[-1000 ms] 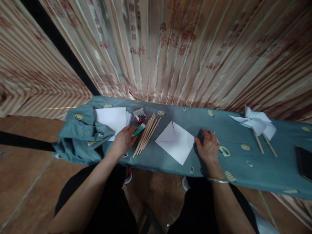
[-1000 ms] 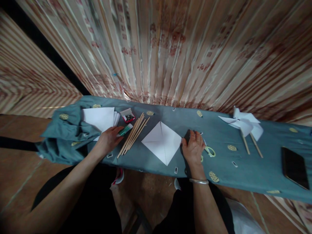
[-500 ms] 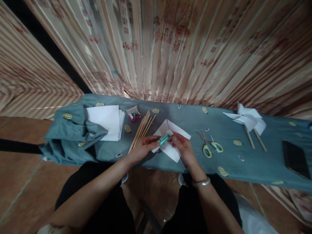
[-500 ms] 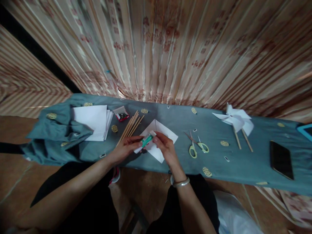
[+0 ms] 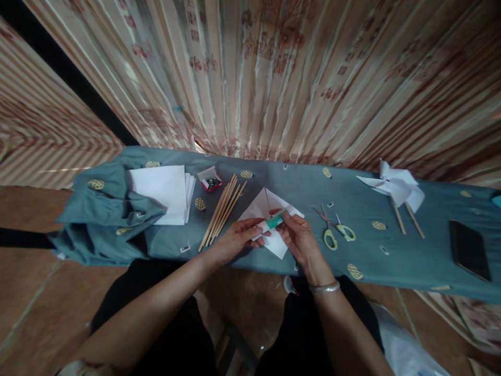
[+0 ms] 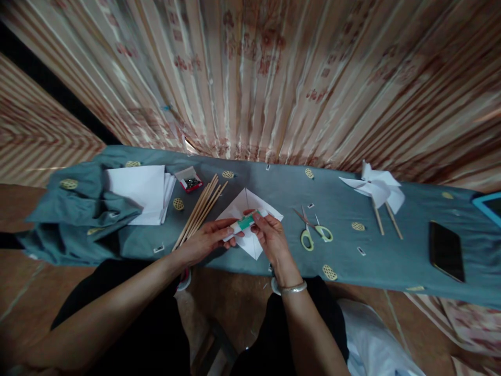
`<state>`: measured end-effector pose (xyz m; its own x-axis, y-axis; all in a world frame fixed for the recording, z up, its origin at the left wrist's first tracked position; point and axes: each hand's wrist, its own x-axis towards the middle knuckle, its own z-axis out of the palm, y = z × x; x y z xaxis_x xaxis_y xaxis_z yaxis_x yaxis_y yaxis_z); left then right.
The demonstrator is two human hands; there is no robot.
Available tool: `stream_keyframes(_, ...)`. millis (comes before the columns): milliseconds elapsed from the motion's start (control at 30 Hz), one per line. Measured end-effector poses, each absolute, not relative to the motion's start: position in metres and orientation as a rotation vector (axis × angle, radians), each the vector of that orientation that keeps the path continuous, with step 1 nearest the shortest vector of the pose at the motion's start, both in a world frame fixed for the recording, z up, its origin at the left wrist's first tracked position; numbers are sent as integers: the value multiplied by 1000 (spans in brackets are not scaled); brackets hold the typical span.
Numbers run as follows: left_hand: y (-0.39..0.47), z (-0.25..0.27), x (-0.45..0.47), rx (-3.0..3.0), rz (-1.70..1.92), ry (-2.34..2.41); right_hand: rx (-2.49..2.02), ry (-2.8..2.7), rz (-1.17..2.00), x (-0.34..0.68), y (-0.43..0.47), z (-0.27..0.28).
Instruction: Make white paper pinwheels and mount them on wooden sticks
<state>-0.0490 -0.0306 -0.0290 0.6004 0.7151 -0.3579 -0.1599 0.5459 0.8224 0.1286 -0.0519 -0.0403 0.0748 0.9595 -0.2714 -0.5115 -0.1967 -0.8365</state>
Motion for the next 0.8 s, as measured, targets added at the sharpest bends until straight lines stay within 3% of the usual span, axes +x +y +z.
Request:
stream_keyframes(200, -27, -30, -52, 927, 674, 848, -923, -364, 1418, 138, -46, -37)
stream_keyframes(467, -25, -32, -50, 1562, 695, 988, -865, -262, 1518, 139, -46, -41)
stream_keyframes(800, -31, -44, -43, 2491, 539, 862, -1057, -506, 1200, 153, -44, -41)
